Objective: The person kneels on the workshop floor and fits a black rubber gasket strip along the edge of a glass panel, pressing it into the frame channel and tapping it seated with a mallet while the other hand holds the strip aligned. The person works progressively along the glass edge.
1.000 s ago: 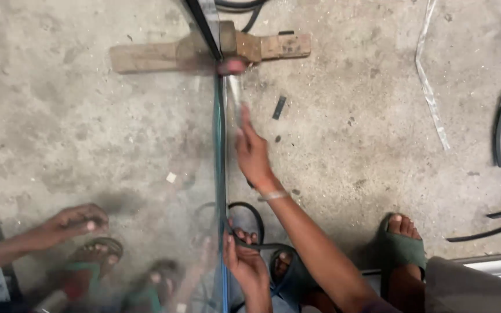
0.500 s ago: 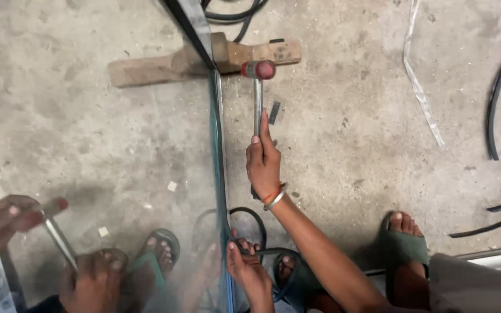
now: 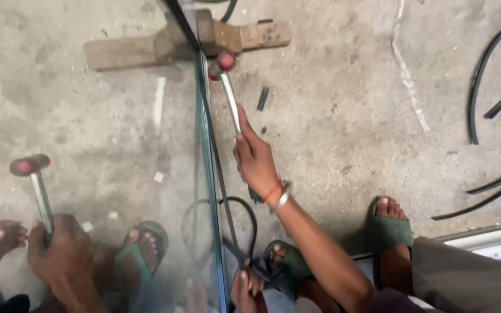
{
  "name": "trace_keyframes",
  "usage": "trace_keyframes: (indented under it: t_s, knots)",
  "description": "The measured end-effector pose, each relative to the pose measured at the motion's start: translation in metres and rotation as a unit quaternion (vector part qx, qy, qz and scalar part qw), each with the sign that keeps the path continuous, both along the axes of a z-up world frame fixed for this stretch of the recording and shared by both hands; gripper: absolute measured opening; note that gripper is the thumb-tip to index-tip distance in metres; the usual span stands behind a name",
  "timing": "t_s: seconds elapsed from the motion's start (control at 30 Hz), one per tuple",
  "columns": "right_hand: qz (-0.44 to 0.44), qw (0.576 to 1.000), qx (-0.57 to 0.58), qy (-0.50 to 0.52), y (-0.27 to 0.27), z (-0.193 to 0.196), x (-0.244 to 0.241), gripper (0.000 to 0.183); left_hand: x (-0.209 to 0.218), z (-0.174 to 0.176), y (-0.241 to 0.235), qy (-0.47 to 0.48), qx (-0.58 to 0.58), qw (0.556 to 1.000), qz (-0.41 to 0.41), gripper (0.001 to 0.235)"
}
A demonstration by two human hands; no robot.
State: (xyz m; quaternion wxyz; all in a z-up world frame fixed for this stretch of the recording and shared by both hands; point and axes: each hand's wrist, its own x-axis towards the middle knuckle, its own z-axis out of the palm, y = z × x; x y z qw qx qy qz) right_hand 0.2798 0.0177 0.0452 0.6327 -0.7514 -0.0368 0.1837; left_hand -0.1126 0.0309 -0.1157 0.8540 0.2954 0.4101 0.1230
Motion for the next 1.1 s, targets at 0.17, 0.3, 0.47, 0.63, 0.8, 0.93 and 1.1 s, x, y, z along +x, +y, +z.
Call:
trace_keyframes:
  t_s: [0.17, 0.3, 0.47, 0.63, 0.8, 0.93, 1.1]
  knots:
    - [0.041, 0.998, 0.02, 0.036, 0.011, -0.03, -0.032, 0.062, 0.016, 0.092, 0.38, -0.051, -0.004, 0.998, -0.041, 0.035]
    - [-0.009, 0.999, 0.043, -0.005, -0.009, -0.025, 0.009, 0.057, 0.075, 0.085, 0.41, -0.187, -0.225, 0.955, -0.055, 0.035]
    - [0.044, 0.996, -0.019, 0.074, 0.015, -0.022, -0.028, 0.058, -0.021, 0.101, 0.382, 0.109, 0.261, 0.951, -0.124, 0.023]
    - [0.012, 0.998, 0.04, 0.047, 0.034, -0.043, 0.057, 0.055, 0.05, 0.01, 0.513, -0.159, -0.281, 0.946, -0.013, 0.04]
    - [0.009, 0.998, -0.054, -0.004, 0.007, -0.027, -0.023, 0.063, 0.009, 0.127, 0.375, -0.002, -0.12, 0.993, -0.02, 0.037]
    - [0.02, 0.999, 0.026, -0.011, 0.025, -0.021, 0.025, 0.063, 0.07, 0.118, 0.387, 0.008, -0.104, 0.994, 0.016, 0.037]
    - [0.005, 1.0, -0.021, -0.017, -0.004, -0.024, 0.0, 0.06, 0.098, 0.111, 0.391, -0.183, -0.248, 0.943, -0.127, 0.042]
